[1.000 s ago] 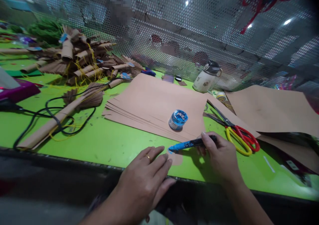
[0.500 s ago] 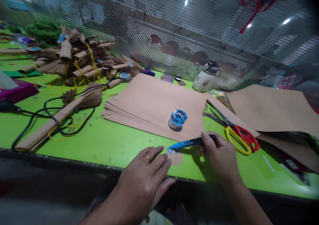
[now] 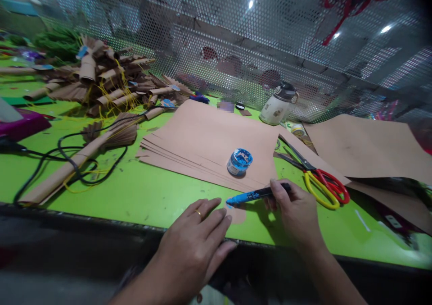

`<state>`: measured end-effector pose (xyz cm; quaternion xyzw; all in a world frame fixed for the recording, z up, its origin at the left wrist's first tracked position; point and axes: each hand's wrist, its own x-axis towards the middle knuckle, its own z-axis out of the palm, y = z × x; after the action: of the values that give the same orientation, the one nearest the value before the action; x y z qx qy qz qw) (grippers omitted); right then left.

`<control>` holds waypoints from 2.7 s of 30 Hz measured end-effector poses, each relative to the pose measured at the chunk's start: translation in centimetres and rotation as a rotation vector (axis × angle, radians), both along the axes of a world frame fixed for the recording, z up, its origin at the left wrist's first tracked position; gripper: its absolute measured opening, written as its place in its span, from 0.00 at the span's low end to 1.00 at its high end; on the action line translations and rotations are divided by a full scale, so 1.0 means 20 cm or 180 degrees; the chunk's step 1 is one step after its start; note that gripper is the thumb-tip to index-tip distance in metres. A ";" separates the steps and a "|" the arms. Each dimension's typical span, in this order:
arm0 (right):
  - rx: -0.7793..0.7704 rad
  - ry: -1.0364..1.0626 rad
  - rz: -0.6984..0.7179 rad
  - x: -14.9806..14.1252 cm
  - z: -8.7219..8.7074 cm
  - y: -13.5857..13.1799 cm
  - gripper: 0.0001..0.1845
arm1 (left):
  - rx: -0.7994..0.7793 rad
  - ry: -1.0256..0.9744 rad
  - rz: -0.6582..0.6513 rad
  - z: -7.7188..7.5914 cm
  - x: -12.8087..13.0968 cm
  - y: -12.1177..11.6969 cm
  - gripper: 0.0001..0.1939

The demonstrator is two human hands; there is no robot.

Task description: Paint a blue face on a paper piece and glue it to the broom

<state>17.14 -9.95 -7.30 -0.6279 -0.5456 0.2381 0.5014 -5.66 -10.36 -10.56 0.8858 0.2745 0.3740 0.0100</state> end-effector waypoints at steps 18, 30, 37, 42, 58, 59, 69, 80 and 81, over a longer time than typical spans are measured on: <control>0.0069 0.0082 -0.0244 0.02 -0.02 -0.01 0.23 | -0.0041 0.0018 0.0003 -0.02 -0.01 0.00 0.12; 0.0206 -0.0025 0.0076 -0.01 -0.01 -0.01 0.19 | -0.0009 -0.0069 -0.0009 0.00 0.00 0.01 0.11; 0.0251 -0.0159 -0.0030 -0.01 -0.01 -0.01 0.20 | -0.0006 -0.0042 -0.0004 -0.01 0.00 0.00 0.12; 0.0207 -0.0165 -0.0112 0.00 -0.02 0.00 0.22 | 0.0006 -0.0052 -0.0014 0.00 0.00 0.00 0.12; 0.0305 0.0054 -0.0354 0.01 -0.03 -0.02 0.22 | -0.0035 -0.0043 -0.0003 -0.01 0.00 0.00 0.12; 0.0297 0.0048 -0.0331 0.01 -0.03 -0.02 0.22 | -0.0030 -0.0037 -0.0006 -0.01 0.00 0.00 0.12; 0.0197 -0.0051 -0.0142 0.00 -0.02 0.00 0.22 | -0.0032 -0.0053 -0.0008 0.00 0.01 0.00 0.11; 0.0275 -0.0056 -0.0445 0.00 -0.01 -0.02 0.23 | -0.0008 -0.0021 0.0003 0.00 0.00 0.00 0.11; 0.0301 -0.0041 -0.0446 0.00 -0.01 -0.02 0.23 | -0.0012 -0.0023 0.0002 0.00 0.00 0.00 0.11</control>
<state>17.12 -10.42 -7.43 -0.6416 -0.5143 0.1723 0.5424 -5.59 -10.31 -10.52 0.8843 0.2755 0.3768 0.0125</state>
